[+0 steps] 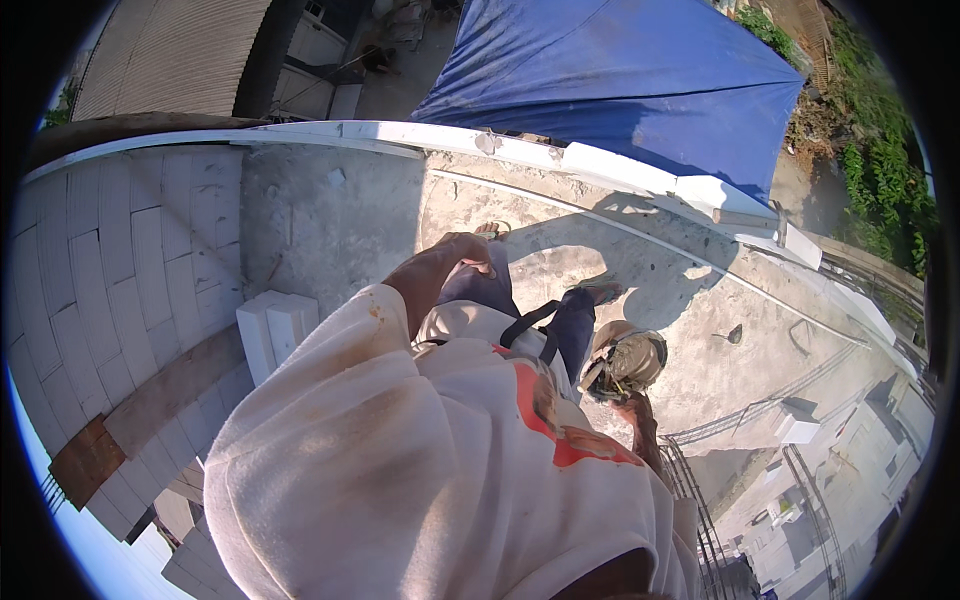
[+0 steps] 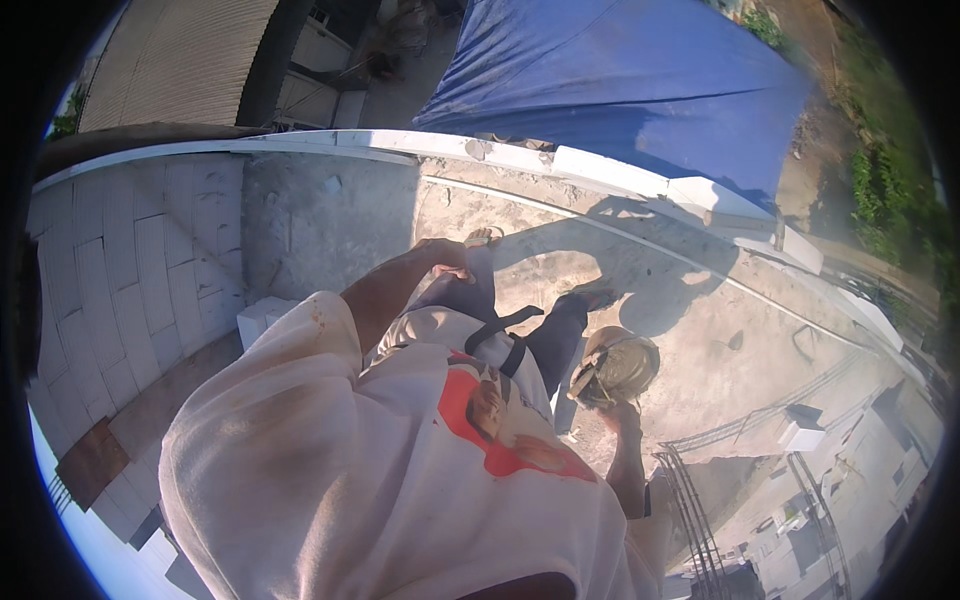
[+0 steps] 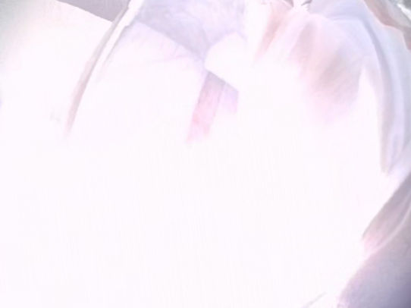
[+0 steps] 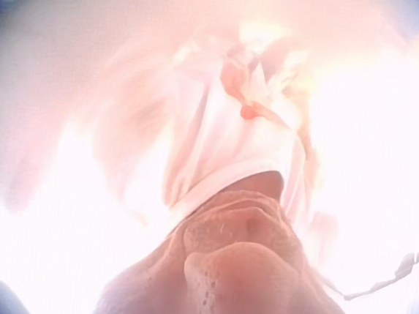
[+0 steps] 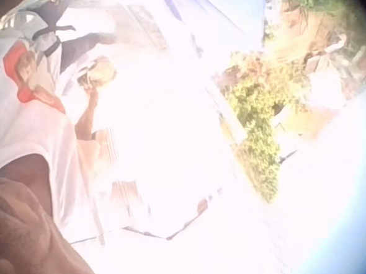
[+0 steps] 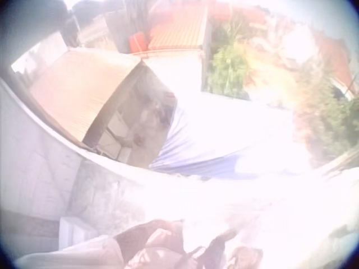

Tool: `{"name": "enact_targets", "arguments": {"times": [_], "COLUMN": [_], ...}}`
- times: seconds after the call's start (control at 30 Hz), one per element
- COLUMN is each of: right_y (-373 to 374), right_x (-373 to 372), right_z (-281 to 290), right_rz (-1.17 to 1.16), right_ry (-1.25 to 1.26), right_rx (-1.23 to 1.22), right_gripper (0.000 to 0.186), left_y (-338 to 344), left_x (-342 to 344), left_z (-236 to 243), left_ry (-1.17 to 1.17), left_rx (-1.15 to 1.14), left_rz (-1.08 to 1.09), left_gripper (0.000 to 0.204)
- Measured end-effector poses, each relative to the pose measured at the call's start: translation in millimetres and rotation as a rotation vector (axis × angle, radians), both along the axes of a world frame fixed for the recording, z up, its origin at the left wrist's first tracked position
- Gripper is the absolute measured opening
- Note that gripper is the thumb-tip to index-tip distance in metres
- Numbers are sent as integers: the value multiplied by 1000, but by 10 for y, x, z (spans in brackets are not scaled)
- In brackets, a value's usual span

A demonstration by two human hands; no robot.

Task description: The person applies mortar to a rooftop ledge using a trowel, places white rectangular tiles onto the mortar, and secures them by tapping with a hammer. The person repeatedly scoops mortar, spreads it, positions tiles, and adjusts them to fit the ledge.

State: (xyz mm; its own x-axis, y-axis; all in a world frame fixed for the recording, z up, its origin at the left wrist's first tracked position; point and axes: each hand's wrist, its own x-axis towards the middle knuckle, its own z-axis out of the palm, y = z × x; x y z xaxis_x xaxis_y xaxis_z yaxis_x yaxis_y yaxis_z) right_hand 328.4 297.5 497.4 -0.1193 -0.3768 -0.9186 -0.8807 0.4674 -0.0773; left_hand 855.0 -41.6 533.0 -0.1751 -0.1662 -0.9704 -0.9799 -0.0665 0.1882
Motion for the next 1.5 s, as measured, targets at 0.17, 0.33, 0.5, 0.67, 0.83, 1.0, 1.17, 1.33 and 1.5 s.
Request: {"name": "enact_targets", "arguments": {"times": [0.17, 0.33, 0.5, 0.67, 0.83, 1.0, 1.17, 1.33, 1.5], "right_y": [198, 225, -679, -1068, -1054, -1136, -1262, -1375, -2114], "right_x": [118, 473, 2142, 2839, 3523, 3980, 4450, 4075, 3850], "right_z": [-482, -365, -504, -875, -1751, -2091, -2182, -2404, -2290], "right_rz": [4, -10, 274, 219, 209, 185, 195, -28, -147], "right_ry": [23, -63, -66, -19, 10, 55, 100, 85, 756], "right_rx": [91, -103, -92, 15, -143, -122, -158, -123, -1202], "right_gripper": [74, 56, 57, 48, 41, 35, 26, 36, 50], "left_y": [-120, 350, 1216, 1453, 1595, 1766, 1948, 1565, 1307], "left_x": [1554, 2509, 4186, 3829, 3774, 3924, 4921, 5136, 4737], "left_z": [-677, -822, -1031, -535, -494, -540, -1035, -1468, -1697], "left_ry": [154, 7, -11, 11, 88, -115, -176, -33, -209], "left_rx": [-208, -336, -175, 104, 91, -102, -66, 164, -315], "left_rz": [5, 36, -235, 387, 576, 145, 178, 357, 237], "left_gripper": [68, 78, 75, 84, 95, 114, 127, 129, 121]}}
